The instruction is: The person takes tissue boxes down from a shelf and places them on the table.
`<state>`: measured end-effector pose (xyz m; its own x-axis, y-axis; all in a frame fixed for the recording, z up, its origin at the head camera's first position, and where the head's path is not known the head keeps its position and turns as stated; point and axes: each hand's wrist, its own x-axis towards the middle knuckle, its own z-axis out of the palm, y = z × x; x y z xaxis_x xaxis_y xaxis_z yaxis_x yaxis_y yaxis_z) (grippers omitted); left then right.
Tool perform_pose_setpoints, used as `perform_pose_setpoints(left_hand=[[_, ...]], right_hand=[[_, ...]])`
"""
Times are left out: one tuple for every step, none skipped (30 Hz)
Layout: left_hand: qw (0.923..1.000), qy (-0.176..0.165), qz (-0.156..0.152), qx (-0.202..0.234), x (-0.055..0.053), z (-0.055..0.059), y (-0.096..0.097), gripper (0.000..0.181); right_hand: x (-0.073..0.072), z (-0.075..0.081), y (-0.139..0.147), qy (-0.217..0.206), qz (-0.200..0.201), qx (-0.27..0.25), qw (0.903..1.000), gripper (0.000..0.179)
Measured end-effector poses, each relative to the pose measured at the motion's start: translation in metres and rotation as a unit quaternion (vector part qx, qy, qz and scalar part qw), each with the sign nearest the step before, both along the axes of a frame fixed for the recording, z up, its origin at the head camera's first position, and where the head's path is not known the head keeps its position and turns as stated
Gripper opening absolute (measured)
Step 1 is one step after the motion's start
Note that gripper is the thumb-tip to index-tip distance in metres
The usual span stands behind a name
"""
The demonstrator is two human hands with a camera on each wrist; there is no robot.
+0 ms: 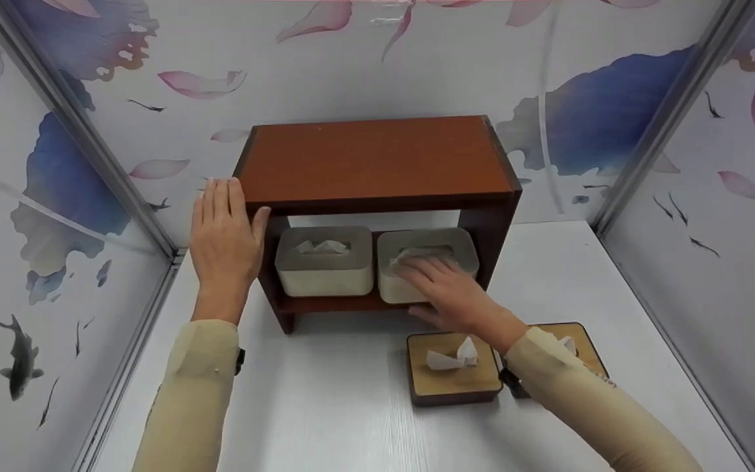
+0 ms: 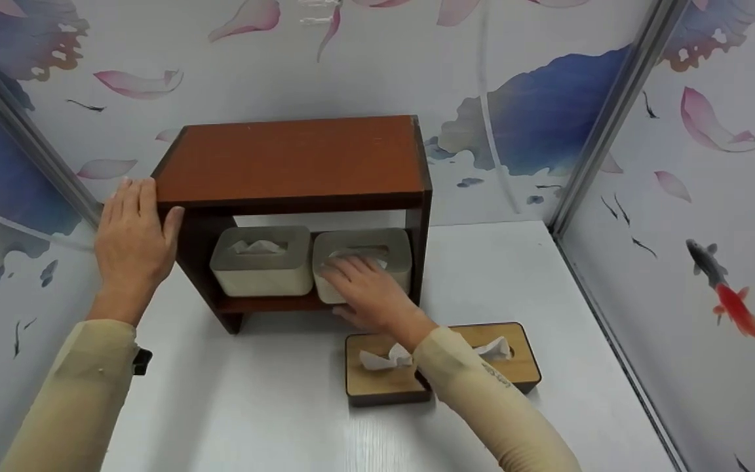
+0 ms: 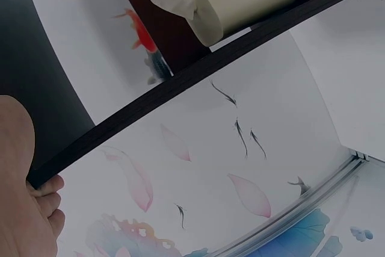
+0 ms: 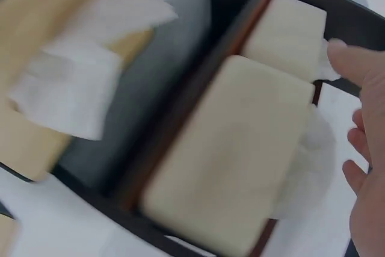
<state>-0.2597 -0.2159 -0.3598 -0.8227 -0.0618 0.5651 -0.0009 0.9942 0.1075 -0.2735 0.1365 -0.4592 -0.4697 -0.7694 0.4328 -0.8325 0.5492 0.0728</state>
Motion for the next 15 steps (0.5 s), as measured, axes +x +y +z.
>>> perform_pose_setpoints(left_hand=[[1.0000, 0.000, 0.001, -0.001, 0.000, 0.000, 0.000, 0.068], [1.0000, -0.001, 0.001, 0.000, 0.000, 0.001, 0.000, 0.069], [1.0000, -0.003, 0.002, 0.000, 0.000, 0.001, 0.000, 0.069], [1.0000, -0.005, 0.003, 0.001, 0.000, 0.001, 0.000, 0.069], [1.0000, -0.007, 0.004, 0.002, 0.000, 0.001, -0.001, 0.069], [0.9999, -0.009, 0.005, 0.002, 0.000, 0.001, -0.001, 0.069], [0.9999, -0.010, 0.007, 0.002, 0.000, 0.001, -0.001, 0.069], [0.9999, -0.011, 0.008, 0.002, 0.001, 0.001, -0.001, 0.069], [0.9999, -0.010, 0.009, 0.001, 0.001, 0.001, 0.000, 0.069], [0.9999, -0.009, 0.010, -0.001, 0.001, 0.001, 0.000, 0.068], [0.9999, -0.009, 0.010, -0.002, 0.001, 0.001, 0.000, 0.068], [0.9999, -0.006, 0.010, -0.003, 0.001, 0.001, 0.000, 0.068], [0.9999, -0.005, 0.010, -0.005, 0.001, 0.001, 0.000, 0.068], [0.9999, -0.005, 0.010, -0.006, 0.001, 0.000, 0.000, 0.068], [0.9999, -0.005, 0.010, -0.006, 0.001, 0.000, 0.000, 0.068]], right_hand=[[-0.006, 0.006, -0.004, -0.005, -0.013, 0.005, 0.9999, 0.075], [-0.012, 0.012, -0.007, -0.014, -0.029, 0.013, 0.9994, 0.079], [-0.017, 0.017, -0.009, -0.032, -0.046, 0.025, 0.9981, 0.084], [-0.023, 0.023, -0.012, -0.056, -0.067, 0.042, 0.9953, 0.089], [-0.029, 0.027, -0.013, -0.082, -0.089, 0.059, 0.9909, 0.096], [-0.035, 0.031, -0.015, -0.111, -0.108, 0.076, 0.9850, 0.102], [-0.040, 0.034, -0.017, -0.140, -0.124, 0.094, 0.9778, 0.106], [-0.045, 0.036, -0.018, -0.168, -0.138, 0.110, 0.9699, 0.110], [-0.049, 0.038, -0.020, -0.195, -0.149, 0.124, 0.9615, 0.112], [-0.054, 0.038, -0.021, -0.218, -0.158, 0.136, 0.9534, 0.115], [-0.057, 0.038, -0.022, -0.238, -0.163, 0.144, 0.9466, 0.116], [-0.061, 0.038, -0.023, -0.255, -0.167, 0.152, 0.9402, 0.118], [-0.063, 0.037, -0.024, -0.270, -0.169, 0.159, 0.9345, 0.119], [-0.066, 0.036, -0.024, -0.281, -0.171, 0.164, 0.9301, 0.120], [-0.068, 0.035, -0.024, -0.289, -0.172, 0.169, 0.9264, 0.120]])
